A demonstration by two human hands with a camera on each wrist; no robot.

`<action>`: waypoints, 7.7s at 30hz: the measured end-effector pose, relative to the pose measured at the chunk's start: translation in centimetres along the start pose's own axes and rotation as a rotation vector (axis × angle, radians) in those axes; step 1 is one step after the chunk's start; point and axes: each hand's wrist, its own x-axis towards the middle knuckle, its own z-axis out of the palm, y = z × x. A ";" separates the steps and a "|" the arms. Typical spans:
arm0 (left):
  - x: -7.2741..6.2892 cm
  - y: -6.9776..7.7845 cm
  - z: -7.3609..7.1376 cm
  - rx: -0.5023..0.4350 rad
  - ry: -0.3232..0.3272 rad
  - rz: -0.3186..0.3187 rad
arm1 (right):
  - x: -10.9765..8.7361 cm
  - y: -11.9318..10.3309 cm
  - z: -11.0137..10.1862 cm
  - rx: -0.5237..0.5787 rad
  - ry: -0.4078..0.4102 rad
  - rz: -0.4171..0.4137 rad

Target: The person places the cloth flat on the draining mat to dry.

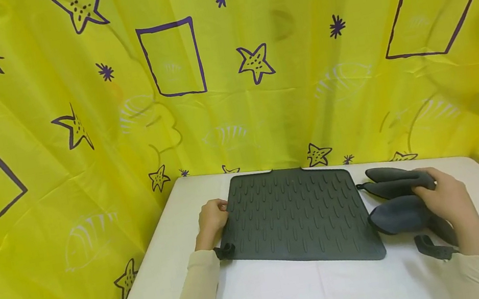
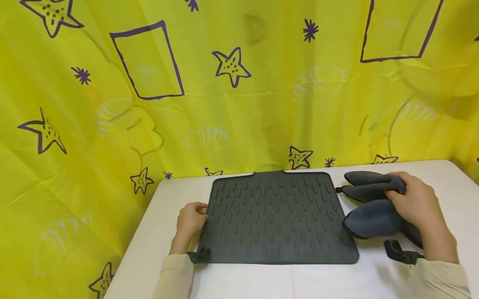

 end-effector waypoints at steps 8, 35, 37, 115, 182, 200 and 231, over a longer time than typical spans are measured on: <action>-0.1 0.0 0.0 0.001 0.002 0.004 | 0.1 -1.5 -0.1 0.039 0.058 0.028; -0.1 0.0 -0.1 -0.003 0.002 0.006 | 0.4 -4.8 1.5 0.176 0.129 0.038; -0.1 0.0 -0.1 -0.006 0.004 0.004 | 0.3 -5.0 1.7 0.200 0.125 0.050; -0.5 0.1 -0.1 -0.024 0.036 0.004 | 0.0 -17.6 9.8 0.610 0.081 0.197; -3.5 6.6 2.3 -0.064 -0.433 0.457 | -0.7 -11.7 14.0 0.106 -0.414 -0.110; -3.6 6.5 2.5 0.053 -0.438 0.531 | -0.1 -10.4 12.3 0.164 -0.468 -0.200; -3.2 5.5 -0.6 -0.001 -0.681 0.431 | -0.6 -9.1 8.4 0.273 -0.795 -0.054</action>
